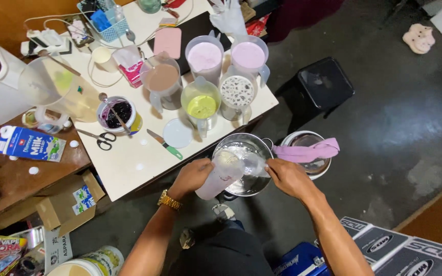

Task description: The person scoops a beige liquid from a large bucket into a smaller bucket placed on a digital scale, then pours the measured liquid into a plastic jug. They wipe the jug with a tissue and place it on a table with other jugs containing various liquids.

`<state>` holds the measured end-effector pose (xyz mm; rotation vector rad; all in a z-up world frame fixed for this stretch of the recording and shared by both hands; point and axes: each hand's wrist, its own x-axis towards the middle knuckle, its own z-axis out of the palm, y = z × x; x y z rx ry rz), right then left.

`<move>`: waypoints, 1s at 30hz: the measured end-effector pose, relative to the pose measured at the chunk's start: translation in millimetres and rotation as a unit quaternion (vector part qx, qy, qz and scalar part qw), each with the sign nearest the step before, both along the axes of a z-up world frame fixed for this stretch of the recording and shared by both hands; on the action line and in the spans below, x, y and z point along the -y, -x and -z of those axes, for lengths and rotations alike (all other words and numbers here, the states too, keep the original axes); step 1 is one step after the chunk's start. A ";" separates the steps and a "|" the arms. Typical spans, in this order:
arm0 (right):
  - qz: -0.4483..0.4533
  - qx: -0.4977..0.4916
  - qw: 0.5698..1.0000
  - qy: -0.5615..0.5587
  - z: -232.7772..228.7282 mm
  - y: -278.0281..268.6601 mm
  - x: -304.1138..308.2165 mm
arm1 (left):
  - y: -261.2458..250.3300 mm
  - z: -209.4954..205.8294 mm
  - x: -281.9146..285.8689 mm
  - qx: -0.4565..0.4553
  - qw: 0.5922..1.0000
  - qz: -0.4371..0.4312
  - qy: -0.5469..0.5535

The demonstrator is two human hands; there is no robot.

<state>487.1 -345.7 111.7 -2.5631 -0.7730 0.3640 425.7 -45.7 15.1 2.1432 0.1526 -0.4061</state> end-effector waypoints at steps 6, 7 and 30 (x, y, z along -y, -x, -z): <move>-0.003 0.014 0.998 0.059 -3.7 -5.2 -0.4 | -9.7 6.1 3.6 -0.015 0.999 0.027 0.031; -0.004 0.013 0.998 0.059 -6.3 -6.0 -0.7 | -9.8 10.0 3.5 -0.015 0.999 0.026 0.031; -0.076 0.094 0.991 0.051 -68.9 -13.8 -9.9 | -12.5 13.3 23.9 -0.038 0.971 0.099 0.216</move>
